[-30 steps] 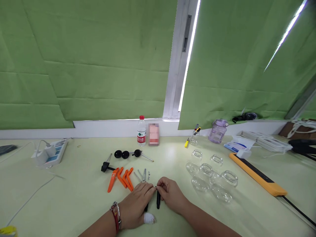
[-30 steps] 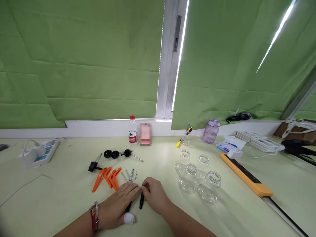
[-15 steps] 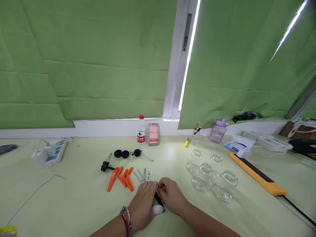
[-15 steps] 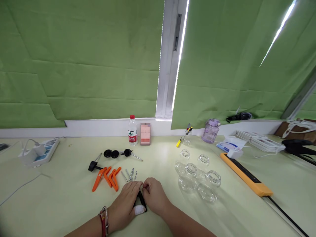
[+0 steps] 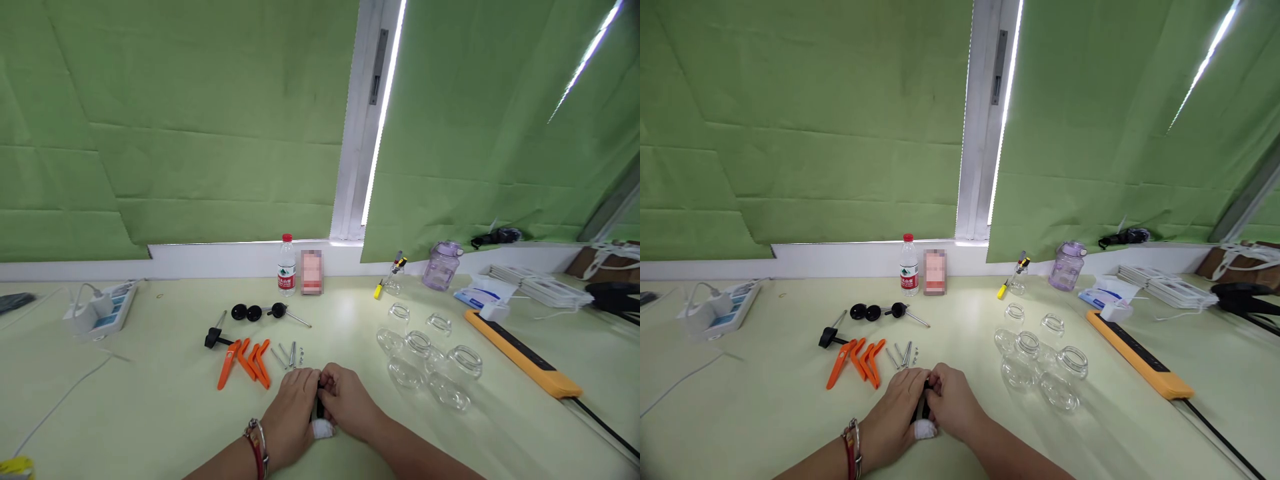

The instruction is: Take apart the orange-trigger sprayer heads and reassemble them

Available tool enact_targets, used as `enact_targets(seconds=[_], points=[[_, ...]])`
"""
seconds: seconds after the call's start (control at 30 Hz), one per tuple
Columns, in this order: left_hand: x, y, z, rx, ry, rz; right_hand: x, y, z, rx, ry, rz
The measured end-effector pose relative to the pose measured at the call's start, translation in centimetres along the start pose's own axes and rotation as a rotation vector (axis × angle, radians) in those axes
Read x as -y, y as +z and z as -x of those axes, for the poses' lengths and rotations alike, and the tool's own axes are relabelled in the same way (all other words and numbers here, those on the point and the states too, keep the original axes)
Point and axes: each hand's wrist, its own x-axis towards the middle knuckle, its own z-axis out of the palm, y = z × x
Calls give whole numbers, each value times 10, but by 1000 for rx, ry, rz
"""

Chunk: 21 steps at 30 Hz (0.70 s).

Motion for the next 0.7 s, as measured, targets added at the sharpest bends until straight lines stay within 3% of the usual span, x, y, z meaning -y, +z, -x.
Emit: enact_targets(seconds=[0.13,0.3,0.47,0.57,0.7], points=[[0,2,1,-18,-9,13,1,1,2,29,-13,16],[13,4,5,-88,90,40,12,-4,10,-134,-291,325],[24,-4,9,-245,101,166,29,-3,20,-176,-420,464],[27,-9,10,-403,22,228,38,3,28,-98,-489,582],[30,-12,9,-554,-107,279,44,13,34,135,-488,752]])
